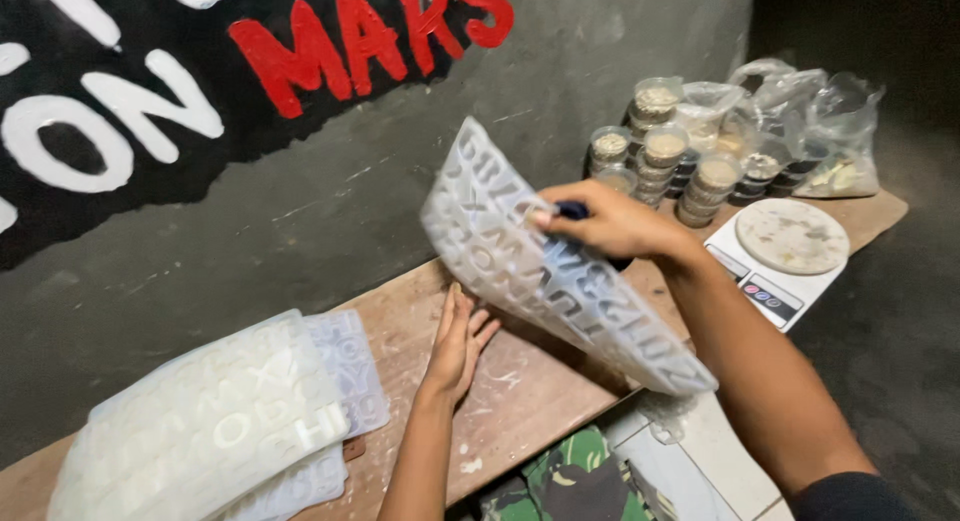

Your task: The person wipes the surface of flexible plastic molds with a dark cloth. They handle multiple molds, wiping each one individually on a wooden workbench.

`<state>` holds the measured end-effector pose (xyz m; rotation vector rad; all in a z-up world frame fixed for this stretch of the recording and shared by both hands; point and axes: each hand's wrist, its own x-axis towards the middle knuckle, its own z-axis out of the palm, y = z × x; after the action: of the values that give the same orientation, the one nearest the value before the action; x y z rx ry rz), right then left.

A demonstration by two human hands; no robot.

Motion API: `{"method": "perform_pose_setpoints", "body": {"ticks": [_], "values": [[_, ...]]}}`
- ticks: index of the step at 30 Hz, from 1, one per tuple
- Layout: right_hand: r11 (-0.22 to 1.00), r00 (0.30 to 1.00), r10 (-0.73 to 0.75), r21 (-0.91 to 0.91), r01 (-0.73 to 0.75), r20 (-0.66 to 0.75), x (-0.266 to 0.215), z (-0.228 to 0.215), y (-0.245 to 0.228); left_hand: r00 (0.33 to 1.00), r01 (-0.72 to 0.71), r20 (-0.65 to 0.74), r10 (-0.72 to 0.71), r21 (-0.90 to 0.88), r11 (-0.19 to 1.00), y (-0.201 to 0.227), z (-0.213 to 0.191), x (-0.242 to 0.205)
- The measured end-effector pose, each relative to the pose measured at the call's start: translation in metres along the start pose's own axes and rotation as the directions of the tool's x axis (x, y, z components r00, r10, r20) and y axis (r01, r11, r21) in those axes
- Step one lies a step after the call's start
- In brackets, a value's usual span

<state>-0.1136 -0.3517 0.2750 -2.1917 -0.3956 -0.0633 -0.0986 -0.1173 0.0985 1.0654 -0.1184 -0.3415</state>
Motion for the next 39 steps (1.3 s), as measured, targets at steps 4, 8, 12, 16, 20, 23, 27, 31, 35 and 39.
{"method": "perform_pose_setpoints", "body": {"ticks": [4,8,12,16,20,23,27,31,35,39], "values": [[0.991,0.995,0.094,0.097,-0.096,0.023,0.009,-0.031,0.055,0.994,-0.108,0.002,0.11,-0.143,0.984,-0.013,0.029,0.033],[0.968,0.978,0.203,-0.162,-0.194,0.04,0.037,-0.048,0.112,0.949,-0.221,-0.241,0.202,-0.052,0.974,-0.008,0.072,0.06],[0.868,0.929,0.367,-0.378,-0.322,0.049,0.068,-0.04,0.193,0.928,-0.087,-0.372,0.026,-0.146,0.985,-0.061,0.058,0.122],[0.814,0.86,0.497,-0.406,-0.414,0.119,0.054,-0.061,0.174,0.95,0.101,-0.248,-0.189,-0.329,0.939,-0.064,0.043,0.133],[0.863,0.857,0.481,-0.271,-0.425,0.188,0.047,-0.08,0.133,0.933,0.242,-0.157,-0.325,-0.397,0.885,-0.046,0.052,0.118],[0.871,0.858,0.478,-0.226,-0.437,0.185,0.041,-0.087,0.095,0.936,0.241,-0.139,-0.323,-0.416,0.877,-0.032,0.063,0.115],[0.842,0.847,0.512,-0.278,-0.462,0.144,0.054,-0.079,0.118,0.944,0.196,-0.174,-0.279,-0.384,0.902,-0.029,0.055,0.132],[0.769,0.883,0.465,-0.522,-0.369,0.062,0.078,-0.047,0.167,0.943,0.152,-0.255,-0.216,-0.247,0.957,-0.078,0.018,0.149],[0.53,0.934,0.3,-0.78,-0.333,-0.194,0.053,-0.019,0.148,0.933,-0.073,-0.273,0.234,0.493,0.867,-0.051,0.03,0.135],[0.578,0.868,0.39,-0.652,-0.49,-0.307,0.0,-0.01,0.116,0.919,-0.101,-0.245,0.309,0.611,0.786,-0.048,0.023,0.137]]}}
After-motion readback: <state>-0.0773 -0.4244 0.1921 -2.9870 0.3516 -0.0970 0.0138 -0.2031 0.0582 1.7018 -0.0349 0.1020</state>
